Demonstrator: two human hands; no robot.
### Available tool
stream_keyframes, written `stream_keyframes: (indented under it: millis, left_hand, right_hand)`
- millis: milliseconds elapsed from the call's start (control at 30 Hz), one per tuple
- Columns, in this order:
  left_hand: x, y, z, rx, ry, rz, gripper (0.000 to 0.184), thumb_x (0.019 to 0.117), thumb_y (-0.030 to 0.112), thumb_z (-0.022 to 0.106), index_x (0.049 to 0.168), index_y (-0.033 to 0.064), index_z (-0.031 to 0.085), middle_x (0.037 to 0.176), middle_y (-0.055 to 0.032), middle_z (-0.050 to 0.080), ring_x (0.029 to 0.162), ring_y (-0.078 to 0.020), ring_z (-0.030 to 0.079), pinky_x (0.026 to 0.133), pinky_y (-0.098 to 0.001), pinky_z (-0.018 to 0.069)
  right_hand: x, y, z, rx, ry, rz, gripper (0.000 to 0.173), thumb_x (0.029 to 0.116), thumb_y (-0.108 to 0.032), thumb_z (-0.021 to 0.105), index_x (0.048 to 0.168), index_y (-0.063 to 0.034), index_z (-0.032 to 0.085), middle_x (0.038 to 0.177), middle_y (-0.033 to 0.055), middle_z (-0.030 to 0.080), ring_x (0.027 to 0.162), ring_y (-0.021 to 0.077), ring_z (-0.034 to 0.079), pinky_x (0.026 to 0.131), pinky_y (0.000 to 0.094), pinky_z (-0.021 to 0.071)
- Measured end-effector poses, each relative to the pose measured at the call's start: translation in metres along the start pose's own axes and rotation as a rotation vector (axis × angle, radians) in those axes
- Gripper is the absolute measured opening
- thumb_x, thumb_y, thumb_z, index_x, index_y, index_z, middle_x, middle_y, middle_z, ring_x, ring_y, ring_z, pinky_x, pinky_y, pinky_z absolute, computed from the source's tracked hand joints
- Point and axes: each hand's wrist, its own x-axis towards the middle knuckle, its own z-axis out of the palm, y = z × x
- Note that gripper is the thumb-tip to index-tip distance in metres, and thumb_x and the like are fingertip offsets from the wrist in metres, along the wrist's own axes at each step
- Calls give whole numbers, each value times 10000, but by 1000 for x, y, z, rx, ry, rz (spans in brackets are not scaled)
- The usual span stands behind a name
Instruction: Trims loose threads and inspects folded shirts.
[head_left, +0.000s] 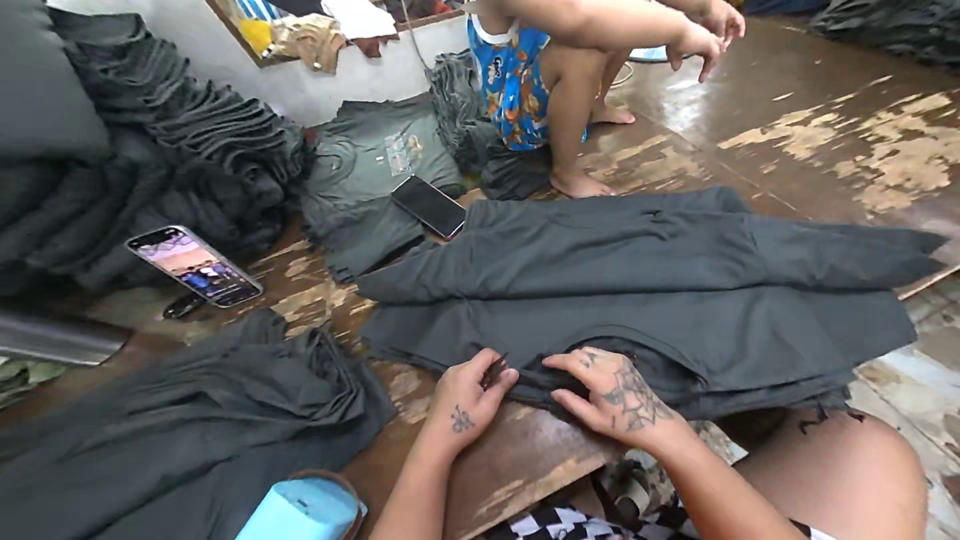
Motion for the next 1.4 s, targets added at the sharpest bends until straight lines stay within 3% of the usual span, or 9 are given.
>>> stream_keyframes:
  millis: [333, 467, 633, 867, 1067, 1133, 1200, 1300, 1400]
  left_hand:
    - [1, -2, 2, -10, 23, 52, 234, 951, 228, 633, 956, 5, 704, 737, -59, 642, 634, -132, 586, 602, -317, 489]
    - [-5, 14, -1, 44, 20, 27, 480, 928, 243, 629, 1322, -27, 583, 888, -106, 674, 724, -230, 641, 651, -440, 546]
    - [-21, 45, 10, 223, 103, 193, 318, 893, 178, 607, 1138, -1, 704, 936, -103, 713, 791, -242, 704, 675, -435, 587]
    - [-21, 43, 25, 295, 130, 256, 249, 925, 136, 595, 1087, 73, 773, 918, -83, 743, 772, -248, 743, 609, -444, 598]
    - [-22, 25, 24, 208, 206, 39, 457, 862, 163, 631, 1307, 58, 652, 992, -97, 732, 696, -221, 676, 588, -461, 565]
    - [-20, 20, 16, 255, 127, -89, 351, 897, 74, 647, 1243, 38, 689, 990, -155, 748, 805, -348, 728, 690, -594, 570]
    - [-19, 20, 10, 261, 153, -111, 251, 917, 31, 619, 1155, 15, 697, 940, -168, 740, 810, -363, 729, 697, -602, 568]
    - [1, 37, -13, 208, 289, -48, 230, 971, 65, 542, 1152, -27, 652, 903, -174, 704, 748, -309, 696, 650, -518, 563]
    - [56, 68, -41, 185, 344, -63, 271, 1019, 122, 492, 1161, -50, 645, 935, -208, 687, 820, -345, 679, 716, -557, 534]
  right_hand:
    - [2, 3, 1, 101, 113, 10, 181, 958, -103, 578, 885, -20, 722, 776, 114, 722, 731, 246, 726, 670, 395, 584]
    - [-2, 8, -2, 148, 125, 8, 226, 1010, -132, 514, 912, -11, 677, 728, 110, 674, 669, 215, 685, 621, 355, 556]
    - [-7, 7, -10, 125, 89, 15, 255, 1030, -148, 461, 941, -1, 650, 719, 117, 651, 668, 233, 677, 612, 369, 552]
    - [-6, 8, -7, 104, 109, 2, 253, 1015, -138, 452, 931, -5, 650, 706, 108, 644, 659, 230, 675, 603, 373, 551]
    - [-64, -5, -55, 232, -12, -125, 479, 1071, -447, 454, 863, -78, 678, 860, 74, 698, 861, 161, 700, 782, 316, 586]
    - [-87, 6, -89, -18, 26, -23, 569, 1020, -609, 443, 971, -97, 685, 1084, 123, 707, 1114, 238, 662, 984, 422, 522]
    - [-105, 45, -109, -330, 50, 125, 719, 961, -702, 436, 1122, -59, 713, 1212, 216, 684, 1171, 401, 648, 983, 611, 492]
    - [-119, 82, -135, -474, 80, 141, 438, 979, -379, 516, 1067, -8, 731, 1102, 237, 715, 1041, 441, 699, 882, 609, 548]
    - [-83, 76, -172, -558, 123, 58, 212, 858, -44, 534, 934, 9, 724, 890, 212, 723, 842, 421, 723, 749, 586, 571]
